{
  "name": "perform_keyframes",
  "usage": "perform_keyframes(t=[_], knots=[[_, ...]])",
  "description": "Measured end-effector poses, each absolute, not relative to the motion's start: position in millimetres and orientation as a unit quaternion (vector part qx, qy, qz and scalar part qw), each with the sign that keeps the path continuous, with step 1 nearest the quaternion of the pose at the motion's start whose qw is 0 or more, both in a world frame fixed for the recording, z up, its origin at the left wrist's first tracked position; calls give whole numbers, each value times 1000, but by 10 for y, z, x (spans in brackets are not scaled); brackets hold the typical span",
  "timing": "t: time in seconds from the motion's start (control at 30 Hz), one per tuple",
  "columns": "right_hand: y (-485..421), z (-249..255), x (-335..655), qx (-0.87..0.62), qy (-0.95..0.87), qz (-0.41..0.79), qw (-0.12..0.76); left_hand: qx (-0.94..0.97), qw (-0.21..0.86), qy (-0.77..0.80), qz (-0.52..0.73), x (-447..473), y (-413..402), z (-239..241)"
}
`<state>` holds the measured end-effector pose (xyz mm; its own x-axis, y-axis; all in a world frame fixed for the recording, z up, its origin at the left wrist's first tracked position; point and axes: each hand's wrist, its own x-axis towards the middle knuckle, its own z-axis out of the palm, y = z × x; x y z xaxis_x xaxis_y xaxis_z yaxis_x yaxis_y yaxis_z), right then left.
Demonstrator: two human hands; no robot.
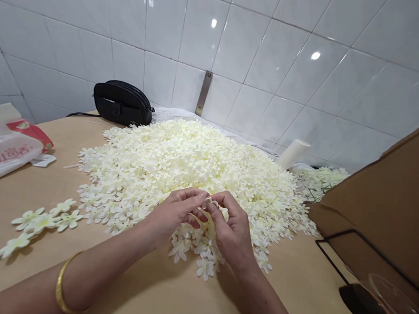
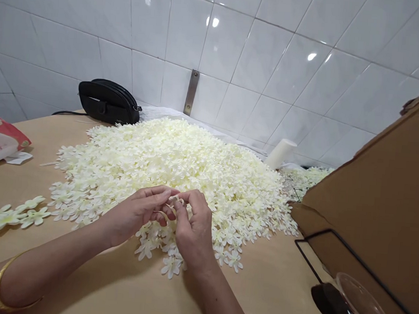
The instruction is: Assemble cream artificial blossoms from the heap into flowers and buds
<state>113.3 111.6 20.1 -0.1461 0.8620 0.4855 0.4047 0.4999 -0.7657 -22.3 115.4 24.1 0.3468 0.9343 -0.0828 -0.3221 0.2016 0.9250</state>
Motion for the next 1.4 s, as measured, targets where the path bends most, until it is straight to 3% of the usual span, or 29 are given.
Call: perform_keyframes(t=[0.23,0.5,0.93,1.4], knots=[[1112,202,1128,-458,-706,274,465,514,608,361,485,-213,1138,215],[1102,202,1127,-434,-682,330,487,526,598,359,487,-201,1115,221],[1092,174,1088,-449,-696,287,480,528,540,396,522,-190,1109,221],[1124,174,1105,-429,-691,250,526,418,653,377,507,-202,1149,186]])
